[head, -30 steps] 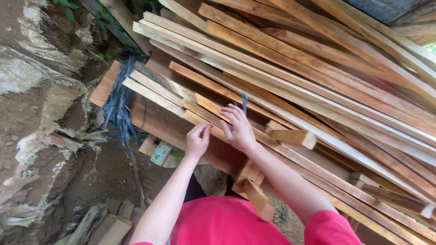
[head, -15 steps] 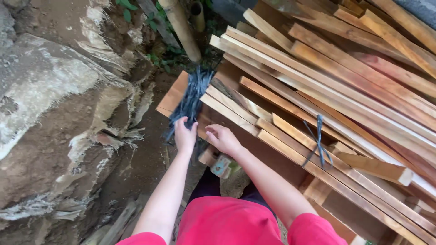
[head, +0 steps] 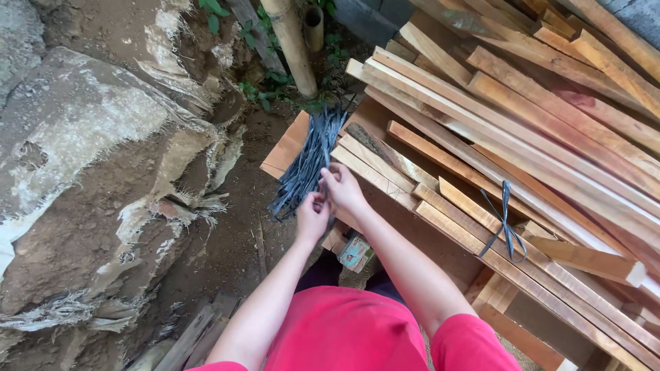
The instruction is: Bundling multiple wooden planks together using plastic ties or straps.
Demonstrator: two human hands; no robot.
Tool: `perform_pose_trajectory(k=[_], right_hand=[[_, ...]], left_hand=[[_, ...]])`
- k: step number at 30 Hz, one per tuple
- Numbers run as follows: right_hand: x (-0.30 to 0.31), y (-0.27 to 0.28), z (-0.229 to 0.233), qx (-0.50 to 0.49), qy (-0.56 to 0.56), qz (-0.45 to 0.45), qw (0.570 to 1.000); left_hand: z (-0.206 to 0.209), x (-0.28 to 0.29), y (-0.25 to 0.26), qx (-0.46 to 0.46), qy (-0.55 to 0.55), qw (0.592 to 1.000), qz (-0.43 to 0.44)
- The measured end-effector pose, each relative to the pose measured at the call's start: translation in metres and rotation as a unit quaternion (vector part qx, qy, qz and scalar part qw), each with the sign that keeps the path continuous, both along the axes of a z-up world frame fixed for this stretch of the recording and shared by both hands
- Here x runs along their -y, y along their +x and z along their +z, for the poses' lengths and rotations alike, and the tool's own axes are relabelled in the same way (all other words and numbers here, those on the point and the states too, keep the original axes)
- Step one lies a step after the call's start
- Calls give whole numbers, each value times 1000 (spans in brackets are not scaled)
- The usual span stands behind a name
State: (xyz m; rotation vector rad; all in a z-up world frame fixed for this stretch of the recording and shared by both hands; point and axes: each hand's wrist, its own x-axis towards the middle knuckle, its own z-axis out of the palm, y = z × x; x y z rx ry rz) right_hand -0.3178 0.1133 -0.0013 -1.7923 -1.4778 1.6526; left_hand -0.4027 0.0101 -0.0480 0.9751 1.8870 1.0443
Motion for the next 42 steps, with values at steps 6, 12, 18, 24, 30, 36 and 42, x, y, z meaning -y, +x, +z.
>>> perform_pose_trajectory(k=[6,12,18,24,30,36,42], right_hand=[[-28,28,13,-188,-5,-137,973],[-50,127,29,59,162,-7,985],[-21,243,110,-44,55,7,997],[34,355,143,-50,34,28,998],[92,471,159,-52,2,62,997],[146,556,115,-73,50,-14,996],[195,573,121,-109,157,-143,971]], left_hand=[[13,44,33,56,-142,948,-280],[67,-3,72,110,-21,977,-184],[94,-75,152,64,19,990,-127],[110,-71,283,113,20,982,-151],[91,-44,392,205,38,967,-147],[130,-6,452,128,-7,951,-282],[128,16,485,30,-45,923,-382]])
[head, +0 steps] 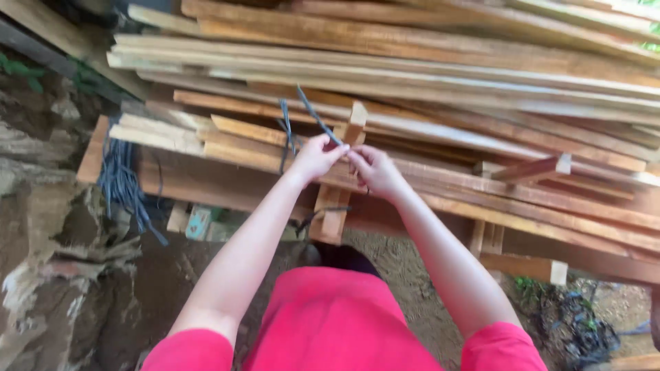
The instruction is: Bundling multiple wooden planks together using plastic ties or straps.
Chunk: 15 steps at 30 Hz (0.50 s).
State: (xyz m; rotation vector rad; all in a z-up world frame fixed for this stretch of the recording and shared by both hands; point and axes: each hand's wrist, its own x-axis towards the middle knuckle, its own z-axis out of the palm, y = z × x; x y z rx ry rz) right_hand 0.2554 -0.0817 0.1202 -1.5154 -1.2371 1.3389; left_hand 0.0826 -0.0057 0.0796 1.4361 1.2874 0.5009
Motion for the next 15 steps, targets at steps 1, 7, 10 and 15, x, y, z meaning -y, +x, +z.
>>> perform_pose_trajectory(k=[1,7,10,15], right_hand=[[11,7,1,-2,-9,1,1000],[40,54,-10,45,14,-76,996],[62,98,-34,71,-4,-86,994],[93,187,-71,161,-79,-177,968]], left_hand=[[5,7,9,-2,-9,1000,1],[46,15,47,-55,-8,996,-68],[52,21,70,-86,-23,993,-80],[25,13,142,-117,21,982,-144]])
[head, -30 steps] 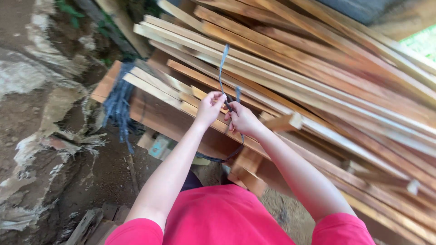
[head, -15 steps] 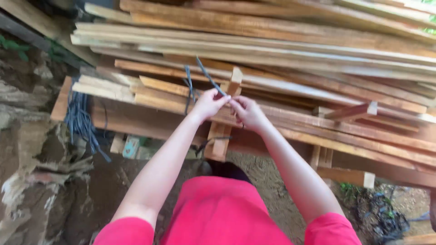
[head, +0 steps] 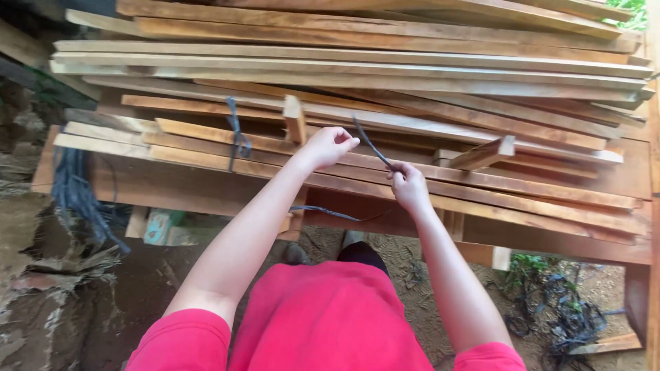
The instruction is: Bundling multiple wooden planks together using plastic ties or straps.
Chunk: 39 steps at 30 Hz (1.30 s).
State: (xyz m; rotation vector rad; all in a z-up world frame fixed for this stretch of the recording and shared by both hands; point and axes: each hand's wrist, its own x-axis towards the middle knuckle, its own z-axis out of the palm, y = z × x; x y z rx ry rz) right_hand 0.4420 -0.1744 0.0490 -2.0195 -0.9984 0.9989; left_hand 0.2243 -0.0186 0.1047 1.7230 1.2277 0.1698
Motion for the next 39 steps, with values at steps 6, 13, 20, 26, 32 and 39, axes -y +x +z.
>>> perform_pose_trajectory(k=[6,13,20,26,32,39], right_hand=[[36,41,-46,-56,64,-26,996],[68,3,-53,-12,-73,230,970],[100,-18,-197,-188,-233,45,953],[102,-21,-204,-385,-180,-212,880],[106,-38,-238,-366,-144,-298,870],[74,-25,-161,-158,-253,-89,950]], left_hand=[[-93,-4,80,-138,45,989,-22],[-104,13,87,-230,42,971,-54],[-114,21,87,-319,26,942,-105],[-103,4,115,-330,-38,937,-106],[-150,-7,143,-341,-143,917,-147],[-89,-24,181,-332,-249,867,-276]])
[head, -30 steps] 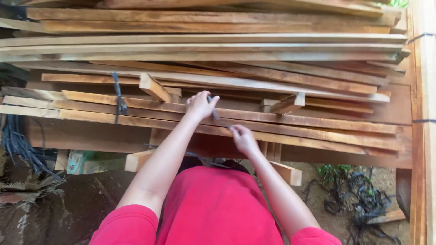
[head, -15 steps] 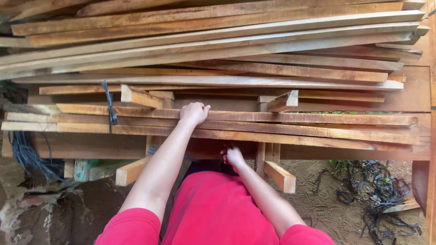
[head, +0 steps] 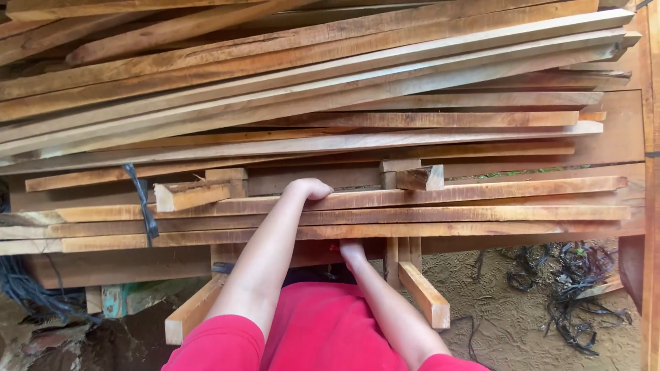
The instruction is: Bundling multiple wooden planks together using plastic ties or straps.
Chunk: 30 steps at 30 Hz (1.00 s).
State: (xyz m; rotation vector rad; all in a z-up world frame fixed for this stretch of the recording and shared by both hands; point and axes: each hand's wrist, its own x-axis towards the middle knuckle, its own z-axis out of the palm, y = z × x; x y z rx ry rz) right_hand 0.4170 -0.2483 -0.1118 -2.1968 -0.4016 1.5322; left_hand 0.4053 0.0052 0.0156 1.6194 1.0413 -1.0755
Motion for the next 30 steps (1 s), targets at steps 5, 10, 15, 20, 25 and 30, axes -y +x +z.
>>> perform_pose_trajectory(k=[5,10,15,20,25,30], right_hand=[[-4,-7,-22,-20,-13,-56,998],[20,-20,-54,-14,-23,-45,999],[19,-18,-77,9,-10,-13,1000],[-2,-13,-9,14,-16,-3,1000],[-4,-6,2,24,-22,0,999],[7,-11,-45,-15,5,-106,994]], left_hand=[[-25,-7,10,16,-32,999,-40],[-85,-1,5,44,-36,998,-23],[-121,2,-5,-8,25,999,-19],[-67,2,4,-19,29,996,-81],[-123,1,-11,28,14,999,-16],[-98,2,-6,32,-5,999,-13]])
